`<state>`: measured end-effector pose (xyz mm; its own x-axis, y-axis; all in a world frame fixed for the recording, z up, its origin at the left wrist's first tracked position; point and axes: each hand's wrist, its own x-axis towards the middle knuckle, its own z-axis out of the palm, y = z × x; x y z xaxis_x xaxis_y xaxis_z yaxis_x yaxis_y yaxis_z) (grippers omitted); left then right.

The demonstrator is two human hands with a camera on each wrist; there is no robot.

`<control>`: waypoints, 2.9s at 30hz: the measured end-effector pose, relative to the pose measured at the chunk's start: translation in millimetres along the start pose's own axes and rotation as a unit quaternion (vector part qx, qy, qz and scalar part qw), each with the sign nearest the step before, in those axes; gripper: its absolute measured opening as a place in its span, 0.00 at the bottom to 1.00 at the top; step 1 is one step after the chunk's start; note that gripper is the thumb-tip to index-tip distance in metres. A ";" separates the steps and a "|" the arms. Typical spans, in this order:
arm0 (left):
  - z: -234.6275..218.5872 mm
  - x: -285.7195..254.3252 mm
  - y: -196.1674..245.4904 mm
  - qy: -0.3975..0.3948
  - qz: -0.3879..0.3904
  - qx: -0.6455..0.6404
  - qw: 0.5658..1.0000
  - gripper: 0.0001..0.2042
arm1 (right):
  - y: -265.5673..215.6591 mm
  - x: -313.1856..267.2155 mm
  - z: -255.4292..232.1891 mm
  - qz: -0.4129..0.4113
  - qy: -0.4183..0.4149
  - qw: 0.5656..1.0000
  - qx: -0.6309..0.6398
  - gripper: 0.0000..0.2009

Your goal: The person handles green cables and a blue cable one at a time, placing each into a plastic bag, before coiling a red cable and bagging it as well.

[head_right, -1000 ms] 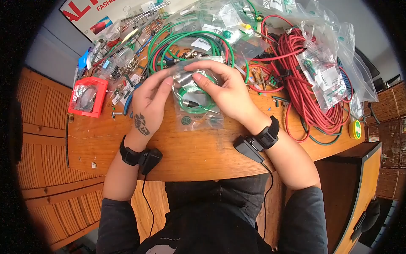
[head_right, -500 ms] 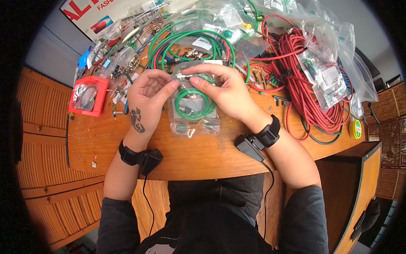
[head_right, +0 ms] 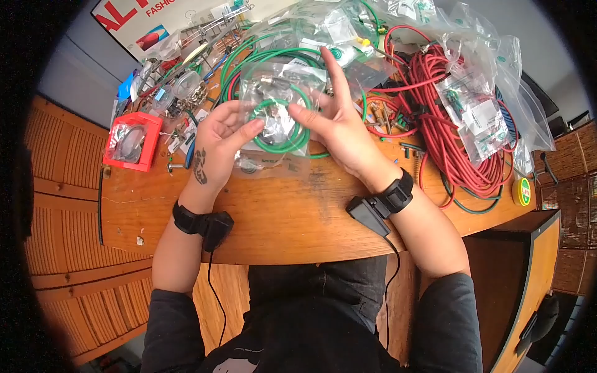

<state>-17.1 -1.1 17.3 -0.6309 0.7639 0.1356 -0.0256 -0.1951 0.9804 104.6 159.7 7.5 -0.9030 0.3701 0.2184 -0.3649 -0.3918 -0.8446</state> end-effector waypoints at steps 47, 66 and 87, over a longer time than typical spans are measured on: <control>-294.9 -40.5 129.6 0.370 -0.015 0.261 0.892 0.11 | 0.6 -1.5 -6.4 0.087 -0.021 0.996 -0.019 0.23; -256.5 -17.0 89.6 0.083 -0.011 0.685 0.724 0.17 | -1.8 -1.6 -7.9 0.091 -0.011 0.992 -0.090 0.22; -22.6 26.5 22.2 -0.051 0.179 0.565 0.804 0.13 | -6.1 10.2 -35.9 -0.024 0.141 0.958 -0.247 0.12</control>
<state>-52.0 0.9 39.4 -0.3737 0.8405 0.3922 0.8999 0.2260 0.3730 105.8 196.2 -2.6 -0.7649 0.6182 0.1809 -0.1892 0.0528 -0.9805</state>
